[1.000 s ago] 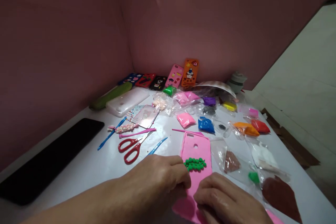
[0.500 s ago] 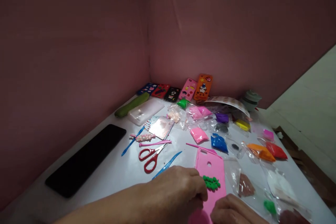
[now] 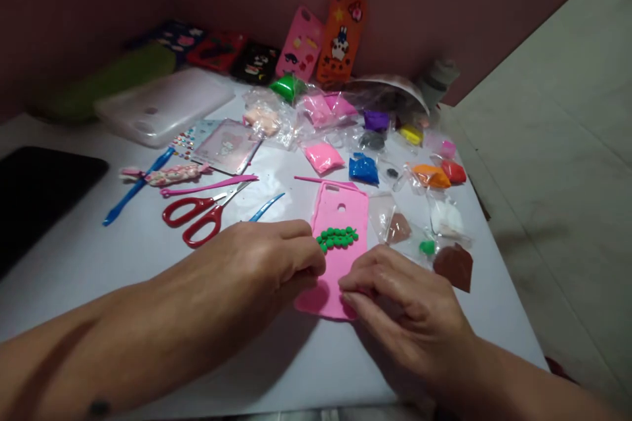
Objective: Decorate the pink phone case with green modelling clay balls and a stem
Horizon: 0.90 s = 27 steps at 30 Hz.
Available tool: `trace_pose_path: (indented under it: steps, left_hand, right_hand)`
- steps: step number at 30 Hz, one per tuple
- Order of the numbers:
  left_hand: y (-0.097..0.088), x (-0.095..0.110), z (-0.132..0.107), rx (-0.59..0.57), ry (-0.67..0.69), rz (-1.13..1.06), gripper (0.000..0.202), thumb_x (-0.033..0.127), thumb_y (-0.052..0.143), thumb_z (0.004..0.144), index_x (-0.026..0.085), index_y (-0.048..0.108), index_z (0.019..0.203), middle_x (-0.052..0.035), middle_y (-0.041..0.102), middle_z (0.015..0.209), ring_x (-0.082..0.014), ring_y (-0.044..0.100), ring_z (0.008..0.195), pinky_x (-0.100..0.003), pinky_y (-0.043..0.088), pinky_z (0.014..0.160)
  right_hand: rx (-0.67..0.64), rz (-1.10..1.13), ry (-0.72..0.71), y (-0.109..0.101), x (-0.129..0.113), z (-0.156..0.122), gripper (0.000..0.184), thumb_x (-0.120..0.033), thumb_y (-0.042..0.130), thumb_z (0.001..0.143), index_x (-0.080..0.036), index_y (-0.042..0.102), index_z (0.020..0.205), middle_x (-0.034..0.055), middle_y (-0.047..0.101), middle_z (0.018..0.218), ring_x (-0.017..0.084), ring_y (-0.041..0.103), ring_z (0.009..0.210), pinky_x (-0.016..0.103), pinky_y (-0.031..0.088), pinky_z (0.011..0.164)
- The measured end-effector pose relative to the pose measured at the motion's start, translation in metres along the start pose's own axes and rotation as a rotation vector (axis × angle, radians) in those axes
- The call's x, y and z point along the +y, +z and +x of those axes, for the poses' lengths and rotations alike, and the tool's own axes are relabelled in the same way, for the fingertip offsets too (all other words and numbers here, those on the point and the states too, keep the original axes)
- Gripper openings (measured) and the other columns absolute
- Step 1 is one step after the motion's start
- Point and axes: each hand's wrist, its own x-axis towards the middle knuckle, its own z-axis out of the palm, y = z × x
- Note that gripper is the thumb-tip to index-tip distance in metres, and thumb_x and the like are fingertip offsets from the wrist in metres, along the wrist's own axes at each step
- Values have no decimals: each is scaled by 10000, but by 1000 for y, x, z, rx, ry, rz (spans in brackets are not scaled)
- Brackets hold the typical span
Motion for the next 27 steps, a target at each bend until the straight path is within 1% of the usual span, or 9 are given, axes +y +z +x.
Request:
trace_pose_path:
  steps: [3,5,8,13,15,18,20,23,27]
  left_hand:
    - [7,-2,-3,-29,32,0,292,60,511,961,227,732,868,19,651,779,-117,587,608,-231,391,548]
    - [12,-1,-5,-30,35,7,307,70,485,984,231,719,866,17,639,793,-124,573,619,-241,380,550]
    - [18,3,-6,-28,46,30,328,86,455,1009,226,699,839,12,629,791,-140,550,631,-262,362,559]
    - [21,8,-2,16,113,126,357,80,455,1002,195,661,734,-5,631,728,-165,540,615,-295,334,555]
    - [21,8,1,22,138,128,351,77,452,993,192,666,740,-4,629,706,-162,552,608,-291,344,554]
    - [21,6,0,12,134,86,317,82,456,980,201,697,814,4,639,730,-157,569,638,-277,371,570]
    - [20,3,-3,1,88,63,293,123,486,991,229,726,859,12,646,761,-162,575,678,-277,399,612]
    - [22,-2,-8,-17,26,50,242,217,556,1008,275,768,907,19,647,786,-173,576,720,-300,448,714]
    - [26,-6,-10,-22,-6,43,241,267,576,1014,283,792,907,17,641,801,-174,566,726,-346,483,826]
  right_hand:
    - [80,-67,-10,12,2,-8,186,14,620,927,-86,766,868,70,703,757,140,651,706,238,527,622]
    - [95,-133,23,15,2,-11,197,3,627,931,-96,781,857,62,683,745,147,632,691,257,506,600]
    - [69,-182,62,17,1,-14,230,-41,613,955,-117,789,829,46,644,722,152,601,655,276,470,561]
    - [9,-250,39,20,0,-14,286,-51,562,980,-130,783,816,36,626,705,161,569,647,287,459,557]
    - [0,-253,36,20,0,-13,303,-57,543,998,-135,787,836,36,631,709,160,565,655,286,462,569]
    - [-4,-258,26,22,-1,-13,345,-63,524,1012,-137,776,789,40,633,700,159,557,649,289,451,571]
    - [13,-278,23,23,-1,-13,357,-62,523,1011,-133,771,765,41,626,687,161,548,640,297,435,564]
    - [46,-296,14,26,-1,-13,311,-57,564,991,-117,785,781,37,606,669,158,532,624,304,409,551]
    - [53,-275,-5,28,1,-15,263,-50,608,969,-112,783,783,41,624,690,159,542,641,313,411,568]
